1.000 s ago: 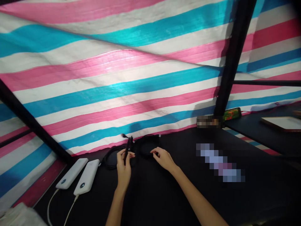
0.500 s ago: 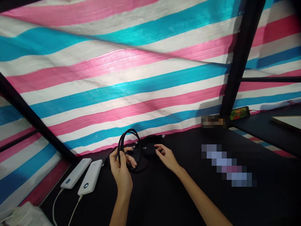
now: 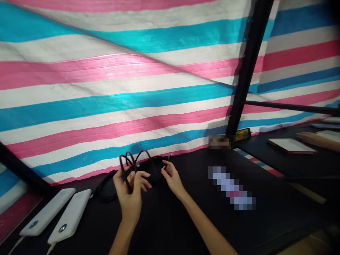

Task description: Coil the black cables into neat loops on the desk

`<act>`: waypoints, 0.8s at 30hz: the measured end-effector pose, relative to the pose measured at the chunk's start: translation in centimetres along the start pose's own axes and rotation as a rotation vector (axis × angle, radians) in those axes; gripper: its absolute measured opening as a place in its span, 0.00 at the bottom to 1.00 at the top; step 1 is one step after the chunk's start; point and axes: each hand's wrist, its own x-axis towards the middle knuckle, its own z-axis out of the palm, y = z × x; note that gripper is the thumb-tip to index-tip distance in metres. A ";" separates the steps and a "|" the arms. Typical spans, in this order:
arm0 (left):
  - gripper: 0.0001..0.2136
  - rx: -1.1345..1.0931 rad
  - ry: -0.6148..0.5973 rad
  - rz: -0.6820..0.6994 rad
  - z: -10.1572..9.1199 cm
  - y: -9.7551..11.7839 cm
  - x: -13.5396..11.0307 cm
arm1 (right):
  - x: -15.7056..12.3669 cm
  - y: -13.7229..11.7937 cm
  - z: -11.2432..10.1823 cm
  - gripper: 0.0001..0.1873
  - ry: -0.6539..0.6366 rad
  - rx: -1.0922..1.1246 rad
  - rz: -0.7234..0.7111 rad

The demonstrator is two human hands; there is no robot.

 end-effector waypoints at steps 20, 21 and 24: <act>0.16 0.232 0.238 0.347 -4.7 -7.3 -3.2 | 1.1 -0.4 -3.0 0.21 0.600 0.203 -0.051; 0.16 0.235 0.217 0.350 -4.7 -7.5 -3.4 | 1.0 -0.4 -2.8 0.23 0.585 0.191 -0.027; 0.15 0.276 0.090 0.406 -4.6 -7.9 -4.1 | 0.7 -0.6 -1.9 0.24 0.482 0.159 0.009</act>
